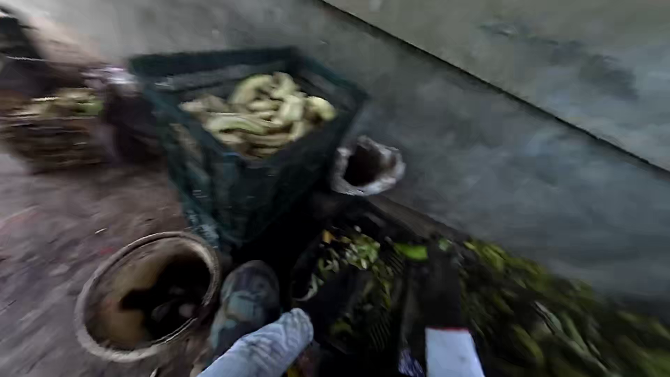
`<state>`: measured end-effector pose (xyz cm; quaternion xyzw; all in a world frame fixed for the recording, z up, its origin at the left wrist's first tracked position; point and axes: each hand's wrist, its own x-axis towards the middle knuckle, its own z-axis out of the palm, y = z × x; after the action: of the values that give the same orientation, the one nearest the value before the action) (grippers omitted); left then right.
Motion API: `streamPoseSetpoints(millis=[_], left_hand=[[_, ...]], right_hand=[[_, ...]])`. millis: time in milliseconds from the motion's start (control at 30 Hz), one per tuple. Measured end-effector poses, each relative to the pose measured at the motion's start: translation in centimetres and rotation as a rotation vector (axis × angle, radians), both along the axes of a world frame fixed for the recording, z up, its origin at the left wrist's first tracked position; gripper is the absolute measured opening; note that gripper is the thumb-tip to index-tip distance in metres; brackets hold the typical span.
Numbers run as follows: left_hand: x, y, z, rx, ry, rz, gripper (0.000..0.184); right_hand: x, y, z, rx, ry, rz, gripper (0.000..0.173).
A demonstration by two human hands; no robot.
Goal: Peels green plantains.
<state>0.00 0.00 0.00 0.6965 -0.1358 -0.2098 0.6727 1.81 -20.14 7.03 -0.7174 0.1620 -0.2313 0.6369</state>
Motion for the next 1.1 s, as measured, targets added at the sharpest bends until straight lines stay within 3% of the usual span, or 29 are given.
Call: streamPoseSetpoints(millis=[100, 233, 500, 633, 733, 867, 967, 1100], left_hand=[[-0.1, -2.4, -0.9, -0.071, -0.073, -0.051, 0.047], [-0.5, -4.8, -0.7, -0.068, -0.020, -0.139, 0.050], [-0.7, -7.5, -1.6, -0.118, 0.033, -0.131, 0.049], [-1.1, -6.7, -3.2, -0.095, 0.200, -0.099, 0.045], [-1.8, -5.8, -4.1, -0.044, 0.258, -0.110, 0.045], [-2.0, -5.7, -1.9, -0.113, 0.094, -0.260, 0.056], [-2.4, -5.8, -2.3, -0.125, 0.033, -0.323, 0.050], [-2.7, -5.9, -2.6, -0.090, 0.025, -0.338, 0.043]], right_hand=[[-1.1, -1.1, -0.9, -0.129, -0.089, -0.087, 0.062], [-3.3, -0.7, -2.2, -0.107, -0.248, -0.127, 0.053], [-5.5, -0.5, -3.7, -0.057, -0.319, -0.165, 0.047], [-5.0, -0.6, -3.0, 0.138, -0.366, -0.210, 0.045], [-4.2, -3.5, -2.1, 0.299, -0.430, -0.081, 0.052], [-3.1, -5.8, -2.9, 0.582, -0.464, 0.131, 0.022], [-2.8, -5.5, -3.4, 0.639, -0.418, 0.144, 0.037], [-2.6, -4.7, -3.9, 0.638, -0.405, 0.090, 0.042]])
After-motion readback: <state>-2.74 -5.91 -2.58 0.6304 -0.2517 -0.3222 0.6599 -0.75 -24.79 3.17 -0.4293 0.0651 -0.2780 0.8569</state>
